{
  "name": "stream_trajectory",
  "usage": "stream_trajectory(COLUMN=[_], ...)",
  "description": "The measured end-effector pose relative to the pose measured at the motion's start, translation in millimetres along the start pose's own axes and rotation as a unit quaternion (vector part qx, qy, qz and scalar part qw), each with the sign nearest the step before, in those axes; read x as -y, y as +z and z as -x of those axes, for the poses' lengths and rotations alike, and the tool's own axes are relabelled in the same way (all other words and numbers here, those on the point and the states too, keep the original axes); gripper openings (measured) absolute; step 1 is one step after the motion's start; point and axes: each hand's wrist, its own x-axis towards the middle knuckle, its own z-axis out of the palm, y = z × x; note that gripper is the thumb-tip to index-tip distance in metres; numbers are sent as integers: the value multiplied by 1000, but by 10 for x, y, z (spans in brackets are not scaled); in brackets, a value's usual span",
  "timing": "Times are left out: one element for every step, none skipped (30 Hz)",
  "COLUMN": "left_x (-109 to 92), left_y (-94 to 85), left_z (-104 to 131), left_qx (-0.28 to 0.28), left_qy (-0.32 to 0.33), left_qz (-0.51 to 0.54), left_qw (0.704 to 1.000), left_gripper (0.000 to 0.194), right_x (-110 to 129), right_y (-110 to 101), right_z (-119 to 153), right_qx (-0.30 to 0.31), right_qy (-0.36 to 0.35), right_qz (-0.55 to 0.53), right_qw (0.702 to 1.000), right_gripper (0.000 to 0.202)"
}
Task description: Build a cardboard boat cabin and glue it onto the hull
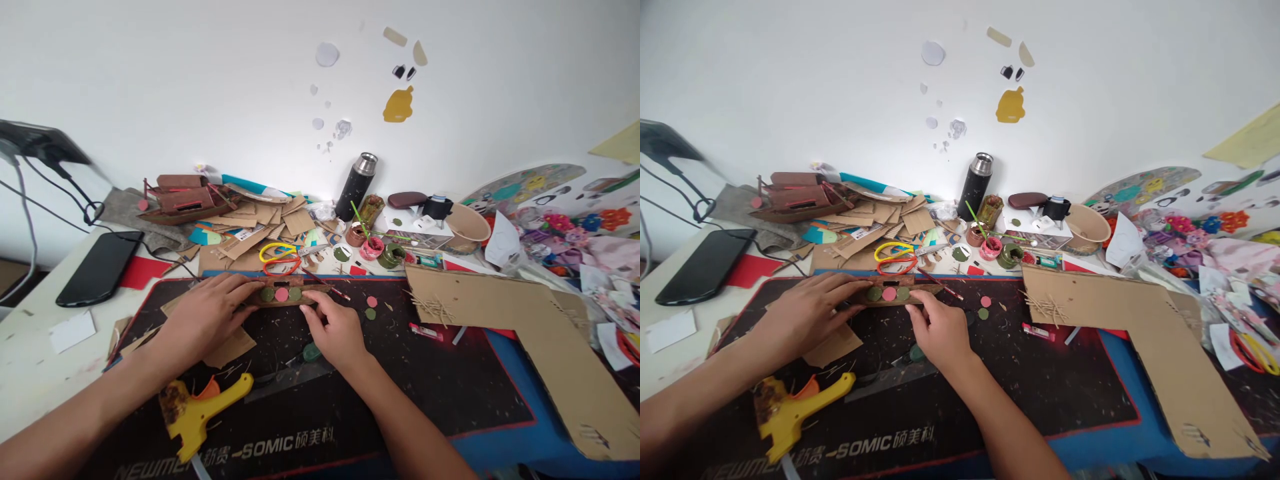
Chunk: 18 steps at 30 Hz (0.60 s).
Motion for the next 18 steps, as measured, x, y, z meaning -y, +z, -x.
stream_trajectory(left_x=[5,10,14,18,21,22,22,20,17,14,11,8,7,7,8,11,15,19], left_y=[4,7,9,10,10,9,6,2,-2,-7,-13,-17,-20,-21,-21,-20,-19,-19], left_z=[2,3,3,3,1,-1,-5,-8,-11,-13,-14,-14,-13,-11,-9,-6,-4,-3], left_qx=[1,3,4,6,7,6,5,4,2,2,1,1,2,4,6,7,8,9], left_qy=[-1,-2,-3,-4,-4,-3,-2,-1,1,3,5,7,10,13,15,18,20,22], left_qz=[0,0,0,1,4,6,7,7,7,7,7,7,5,3,-1,-5,-9,-11], left_qw=[1000,1000,1000,1000,1000,1000,1000,1000,1000,1000,1000,1000,1000,1000,1000,1000,1000,1000], left_gripper=[41,42,42,42,42,42,42,42,42,42,42,42,42,41,41,41,42,42], right_x=[1,3,6,10,14,19,23,28,32,35,39,42,44,46,46,46,45,43], right_y=[-7,-12,-16,-17,-16,-13,-7,-1,6,12,18,22,24,26,28,30,33,37], right_z=[-9,-19,-29,-39,-48,-56,-63,-70,-76,-82,-88,-95,-103,-111,-120,-128,-136,-142], right_qx=[1,2,4,8,12,18,24,31,39,45,51,55,58,60,60,61,61,62], right_qy=[0,0,-1,-2,-4,-4,-5,-4,-4,-3,-1,-1,0,1,2,4,5,5], right_qz=[5,8,10,12,14,18,24,30,37,44,51,58,64,69,73,75,77,78], right_qw=[1000,1000,1000,1000,1000,1000,999,999,999,998,997,997,996,996,996,995,995,995], right_gripper=[33,33,33,33,33,33,33,34,35,36,37,38,38,39,39,38,38,37])
